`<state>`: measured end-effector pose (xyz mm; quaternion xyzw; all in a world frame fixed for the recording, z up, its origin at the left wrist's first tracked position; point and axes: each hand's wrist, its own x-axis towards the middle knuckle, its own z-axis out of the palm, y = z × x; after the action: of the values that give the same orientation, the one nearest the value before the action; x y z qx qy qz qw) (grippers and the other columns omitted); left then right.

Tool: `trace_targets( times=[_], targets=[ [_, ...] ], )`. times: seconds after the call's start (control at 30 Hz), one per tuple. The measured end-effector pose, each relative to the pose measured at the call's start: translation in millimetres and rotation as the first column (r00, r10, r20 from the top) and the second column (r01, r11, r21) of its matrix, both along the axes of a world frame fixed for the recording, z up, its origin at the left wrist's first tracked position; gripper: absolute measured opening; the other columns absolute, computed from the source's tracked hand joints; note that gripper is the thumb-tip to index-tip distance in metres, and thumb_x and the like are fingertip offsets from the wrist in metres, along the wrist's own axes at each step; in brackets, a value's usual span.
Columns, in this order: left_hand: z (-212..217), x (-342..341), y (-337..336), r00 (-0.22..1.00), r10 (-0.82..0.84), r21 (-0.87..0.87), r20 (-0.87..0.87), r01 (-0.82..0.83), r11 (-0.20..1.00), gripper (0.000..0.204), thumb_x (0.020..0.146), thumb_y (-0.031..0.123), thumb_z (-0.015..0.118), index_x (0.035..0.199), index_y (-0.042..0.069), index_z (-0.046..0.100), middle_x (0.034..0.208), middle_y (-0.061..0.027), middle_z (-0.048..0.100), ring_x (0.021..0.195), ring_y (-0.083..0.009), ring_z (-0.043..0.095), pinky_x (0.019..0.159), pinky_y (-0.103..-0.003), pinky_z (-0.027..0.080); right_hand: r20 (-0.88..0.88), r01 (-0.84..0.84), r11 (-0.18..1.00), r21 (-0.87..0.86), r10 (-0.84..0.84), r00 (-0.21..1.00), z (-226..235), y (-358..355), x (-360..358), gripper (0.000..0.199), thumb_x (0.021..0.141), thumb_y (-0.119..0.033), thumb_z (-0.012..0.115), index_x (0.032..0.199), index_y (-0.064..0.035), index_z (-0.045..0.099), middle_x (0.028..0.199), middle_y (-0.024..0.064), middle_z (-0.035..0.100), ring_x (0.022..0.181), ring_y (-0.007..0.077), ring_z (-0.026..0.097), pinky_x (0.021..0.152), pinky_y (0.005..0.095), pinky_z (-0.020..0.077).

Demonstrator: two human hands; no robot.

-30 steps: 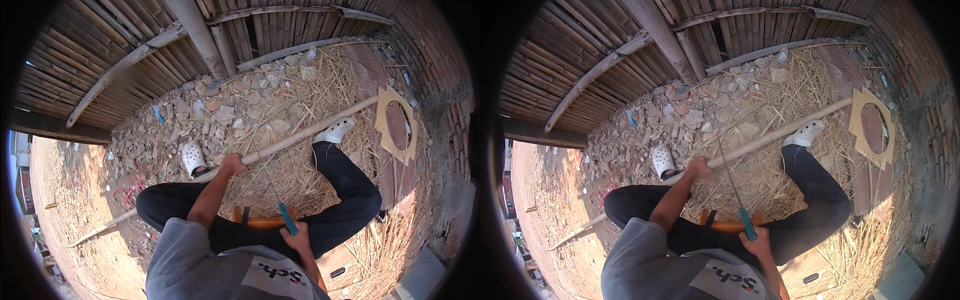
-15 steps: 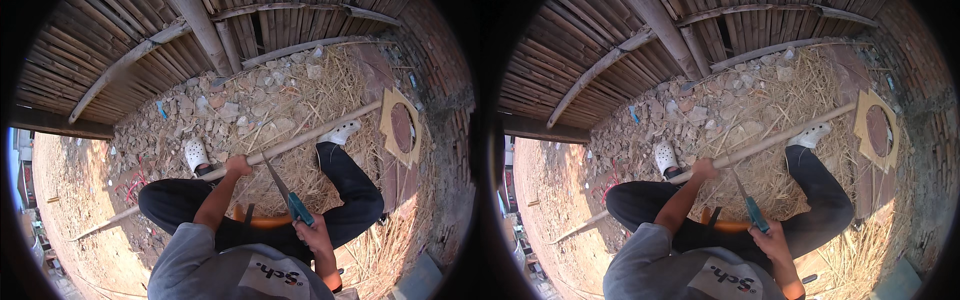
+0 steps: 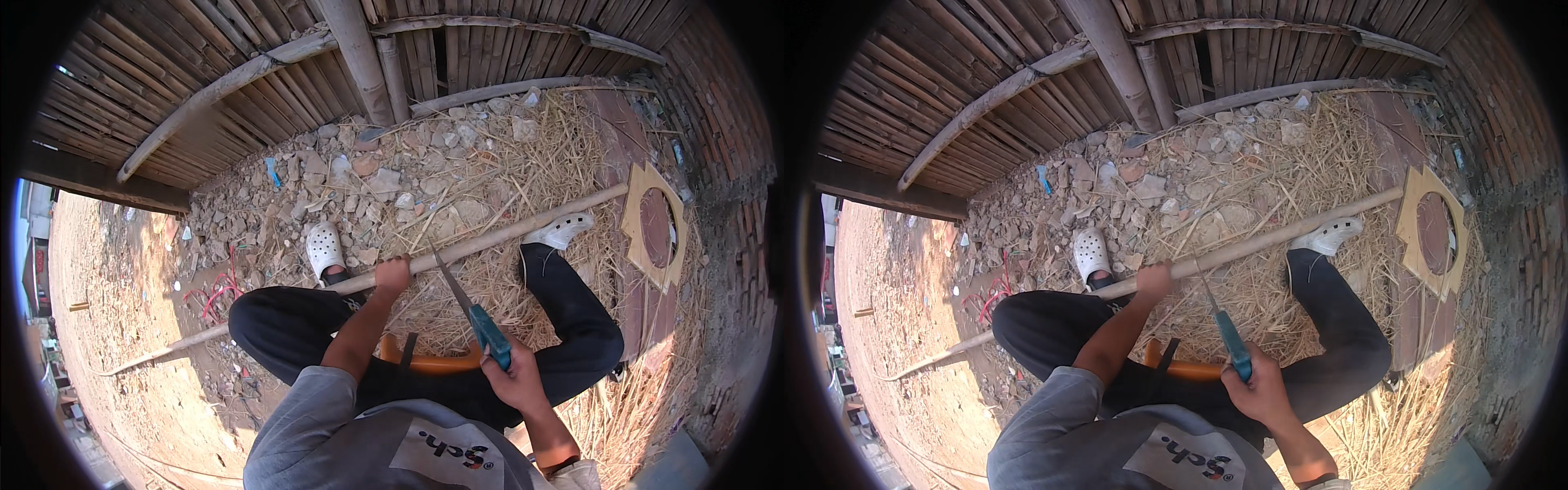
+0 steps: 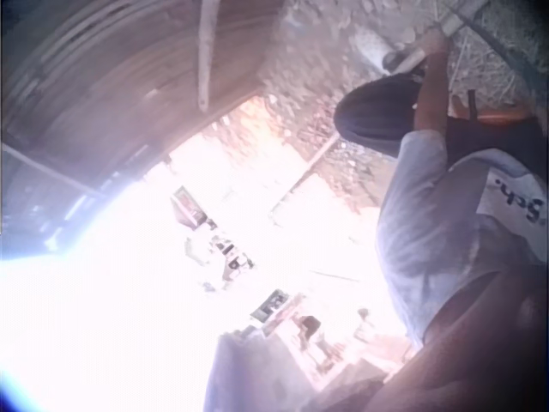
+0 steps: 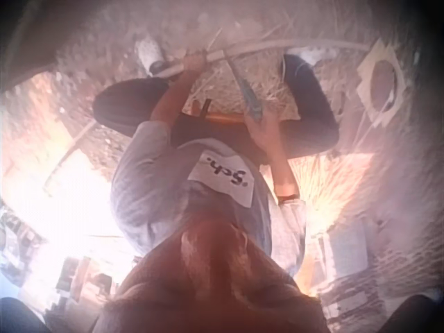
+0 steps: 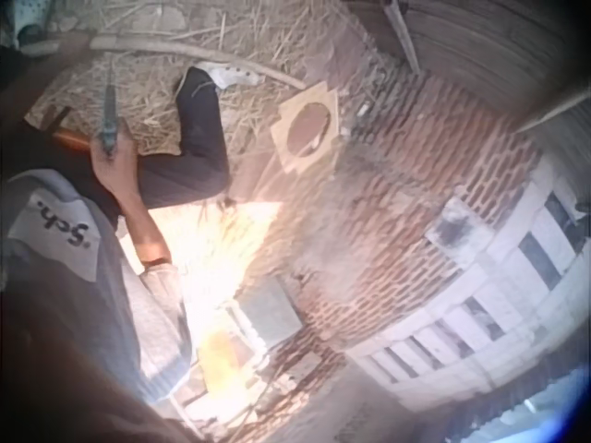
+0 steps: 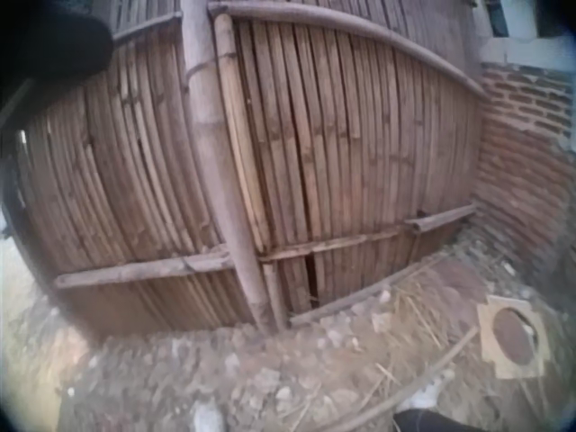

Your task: The person sits on a small stool and uses a hand saw to cut a long bamboo pole that is held between their legs. They repeatedly saw back and forth, repositioning the pole as needed, and eventually separate a segment of the bamboo.

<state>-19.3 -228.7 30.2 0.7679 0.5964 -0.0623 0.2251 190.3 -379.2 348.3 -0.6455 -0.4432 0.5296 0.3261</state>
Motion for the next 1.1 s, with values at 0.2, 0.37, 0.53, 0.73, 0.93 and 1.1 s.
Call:
trace_targets(
  times=[0.2,0.37,0.53,0.73,0.93,1.1],
  targets=[
    [26.7,-31.4,-6.5,1.000,-0.005,-0.118,0.030,0.008,0.993,0.034,0.071,0.021,0.066,0.103,0.009,0.066,0.099,-0.0148,0.070,0.089,-0.0305,0.069,0.078,-0.041,0.055,0.164,0.194,0.980,0.044,-0.198,0.966,-56.5,-110.0,-42.2,0.017,0.077,-0.008,0.067,0.068,-0.0039,0.053,0.054,-0.0025,0.045,0.052,0.0030,0.041,0.047,0.0246,0.0354],
    [36.4,-21.7,-15.4,1.000,-0.021,-0.184,0.003,0.021,0.983,0.036,0.071,0.025,0.066,0.105,0.011,0.067,0.100,-0.0149,0.070,0.094,-0.0301,0.068,0.081,-0.041,0.054,0.262,0.121,0.985,0.121,-0.150,0.953,-67.4,-134.7,-25.7,0.019,0.076,-0.011,0.068,0.066,-0.0030,0.055,0.050,0.0056,0.048,0.046,0.0105,0.050,0.048,0.0286,0.0411],
    [44.5,-1.8,-7.5,1.000,-0.022,-0.205,-0.004,0.021,0.979,0.039,0.070,0.029,0.068,0.107,0.014,0.067,0.101,-0.0140,0.069,0.095,-0.0306,0.067,0.083,-0.041,0.053,0.178,0.053,0.998,0.024,-0.057,0.982,-89.7,-143.1,16.2,0.018,0.078,-0.014,0.068,0.069,-0.0013,0.058,0.051,0.0093,0.051,0.046,0.0171,0.056,0.050,0.0308,0.0451],
    [35.7,24.4,18.9,0.998,-0.063,-0.143,-0.027,0.059,0.988,0.042,0.069,0.033,0.071,0.106,0.014,0.066,0.100,-0.0138,0.069,0.094,-0.0297,0.067,0.081,-0.042,0.053,0.170,0.014,1.000,0.014,-0.016,0.985,-46.0,-65.6,4.7,0.017,0.081,-0.014,0.068,0.075,0.0004,0.061,0.053,0.0085,0.050,0.049,0.0133,0.052,0.050,0.0309,0.0428],
    [8.0,22.1,14.8,1.000,-0.001,-0.037,-0.013,0.001,0.999,0.043,0.071,0.037,0.071,0.105,0.010,0.063,0.097,-0.0135,0.069,0.094,-0.0289,0.067,0.079,-0.042,0.053,0.078,0.037,0.999,0.012,-0.038,0.996,-60.5,-49.2,14.1,0.016,0.083,-0.012,0.068,0.076,-0.0002,0.059,0.055,0.0023,0.050,0.050,0.0102,0.049,0.049,0.0284,0.0404],
    [-2.7,14.1,5.6,1.000,0.014,-0.033,-0.006,-0.014,0.999,0.029,0.078,0.023,0.063,0.103,0.009,0.061,0.095,-0.0127,0.069,0.092,-0.0287,0.068,0.081,-0.043,0.052,-0.374,0.132,0.935,-0.331,-0.258,0.891,-12.2,-5.3,5.7,0.004,0.087,-0.006,0.062,0.088,-0.0041,0.058,0.058,-0.0005,0.050,0.050,0.0091,0.049,0.047,0.0260,0.0400]
  ],
)
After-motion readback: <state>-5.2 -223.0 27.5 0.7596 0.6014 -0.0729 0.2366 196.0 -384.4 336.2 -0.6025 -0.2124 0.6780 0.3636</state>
